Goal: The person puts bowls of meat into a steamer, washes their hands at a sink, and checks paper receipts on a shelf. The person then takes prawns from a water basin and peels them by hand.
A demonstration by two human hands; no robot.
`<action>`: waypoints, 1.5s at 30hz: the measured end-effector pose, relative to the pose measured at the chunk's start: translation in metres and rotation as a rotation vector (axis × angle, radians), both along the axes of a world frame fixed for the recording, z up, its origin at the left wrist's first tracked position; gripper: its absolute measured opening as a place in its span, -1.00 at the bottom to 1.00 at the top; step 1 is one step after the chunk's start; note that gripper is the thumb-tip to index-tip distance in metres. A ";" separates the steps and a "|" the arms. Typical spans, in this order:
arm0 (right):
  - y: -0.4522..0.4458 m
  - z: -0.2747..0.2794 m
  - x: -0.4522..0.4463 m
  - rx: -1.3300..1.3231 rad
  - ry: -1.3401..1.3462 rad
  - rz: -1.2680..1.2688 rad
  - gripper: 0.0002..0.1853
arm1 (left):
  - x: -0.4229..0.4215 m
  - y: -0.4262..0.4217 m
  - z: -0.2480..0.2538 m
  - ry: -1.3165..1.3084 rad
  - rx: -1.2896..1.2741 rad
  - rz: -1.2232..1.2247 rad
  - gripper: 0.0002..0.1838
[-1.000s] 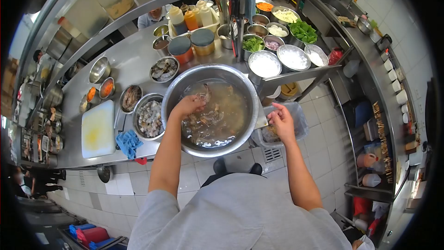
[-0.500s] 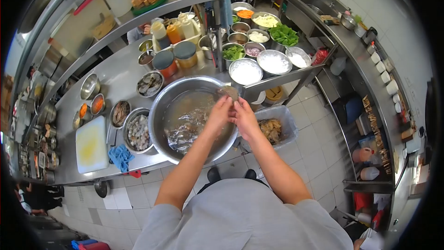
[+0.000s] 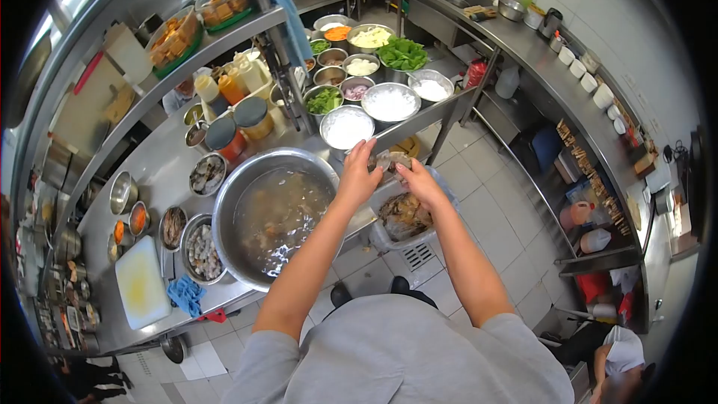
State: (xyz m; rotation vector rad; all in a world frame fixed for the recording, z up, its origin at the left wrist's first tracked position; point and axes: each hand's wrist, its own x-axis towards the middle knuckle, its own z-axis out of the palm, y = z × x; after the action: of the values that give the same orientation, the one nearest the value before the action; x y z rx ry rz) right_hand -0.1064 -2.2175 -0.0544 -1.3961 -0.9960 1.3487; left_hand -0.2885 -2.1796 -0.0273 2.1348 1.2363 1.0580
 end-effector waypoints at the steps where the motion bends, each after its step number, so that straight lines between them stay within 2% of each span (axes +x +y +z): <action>1: 0.003 0.001 0.007 -0.009 -0.046 0.029 -0.73 | 0.007 0.000 -0.002 0.000 0.005 -0.010 -0.30; 5: 0.007 0.012 0.022 -0.008 0.015 0.125 -0.74 | 0.030 -0.001 0.002 0.168 -0.074 -0.065 -0.25; 7: 0.009 0.011 0.027 -0.018 -0.274 0.165 -0.71 | 0.038 0.000 0.000 0.246 -0.082 -0.141 -0.30; 8: 0.010 0.010 0.029 -0.018 -0.273 0.160 -0.71 | 0.042 0.001 -0.003 0.248 -0.081 -0.146 -0.30; 10: 0.011 0.008 0.033 -0.072 -0.462 0.168 -0.65 | 0.048 0.000 -0.011 0.201 0.225 -0.163 -0.40; 14: 0.009 0.000 0.038 0.107 -0.491 0.163 -0.58 | 0.051 -0.006 -0.016 0.252 0.336 -0.188 -0.49; 16: 0.007 0.006 0.041 0.175 -0.724 0.216 -0.55 | 0.057 -0.009 -0.024 0.210 0.174 -0.108 -0.54; 17: 0.007 0.003 0.042 0.175 -0.725 0.217 -0.55 | 0.060 -0.010 -0.026 0.210 0.174 -0.107 -0.54; 19: 0.008 -0.002 0.041 0.264 -0.707 0.178 -0.55 | 0.066 -0.012 -0.031 0.092 -0.039 -0.052 -0.58; 23: 0.007 0.005 0.039 0.314 -0.743 0.181 -0.60 | 0.070 -0.013 -0.033 -0.016 -0.198 -0.071 -0.59; 25: 0.007 0.003 0.041 0.354 -0.799 0.218 -0.57 | 0.071 -0.015 -0.034 -0.152 -0.346 -0.033 -0.60; 26: 0.005 0.010 0.039 0.354 -0.799 0.217 -0.57 | 0.071 -0.014 -0.036 -0.152 -0.344 -0.034 -0.60; 28: -0.001 0.023 0.033 0.179 -0.906 0.245 -0.56 | 0.071 -0.011 -0.040 -0.108 -0.178 -0.083 -0.60; 31: 0.001 0.000 0.030 0.273 -0.882 0.133 -0.59 | 0.072 -0.022 -0.023 -0.050 -0.113 -0.124 -0.59; 37: -0.012 0.012 0.020 0.259 -0.971 0.058 -0.69 | 0.065 -0.022 -0.024 -0.030 -0.177 -0.193 -0.57; 38: -0.013 0.015 0.020 0.259 -0.970 0.056 -0.69 | 0.064 -0.022 -0.024 -0.029 -0.177 -0.195 -0.57; 40: -0.014 0.023 0.023 0.257 -0.944 0.068 -0.67 | 0.060 -0.021 -0.021 -0.036 -0.335 -0.240 -0.54; 41: -0.012 0.019 0.027 0.258 -0.944 0.068 -0.67 | 0.059 -0.022 -0.015 -0.036 -0.334 -0.240 -0.54; 43: -0.004 0.004 0.040 0.355 -0.918 0.135 -0.70 | 0.056 -0.024 -0.001 -0.140 -0.566 -0.349 -0.56; 44: -0.001 0.002 0.045 0.357 -0.921 0.135 -0.70 | 0.054 -0.021 0.000 -0.142 -0.564 -0.350 -0.56; 45: 0.002 -0.001 0.050 0.290 -0.595 0.192 -0.72 | 0.049 -0.017 0.001 -0.247 -0.722 -0.461 -0.51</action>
State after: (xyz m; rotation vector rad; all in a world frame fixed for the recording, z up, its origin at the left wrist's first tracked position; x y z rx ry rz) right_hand -0.0567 -2.2160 -0.0552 -1.5324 -1.6803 0.8736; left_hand -0.2390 -2.1964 -0.0264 1.5532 0.7812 0.5347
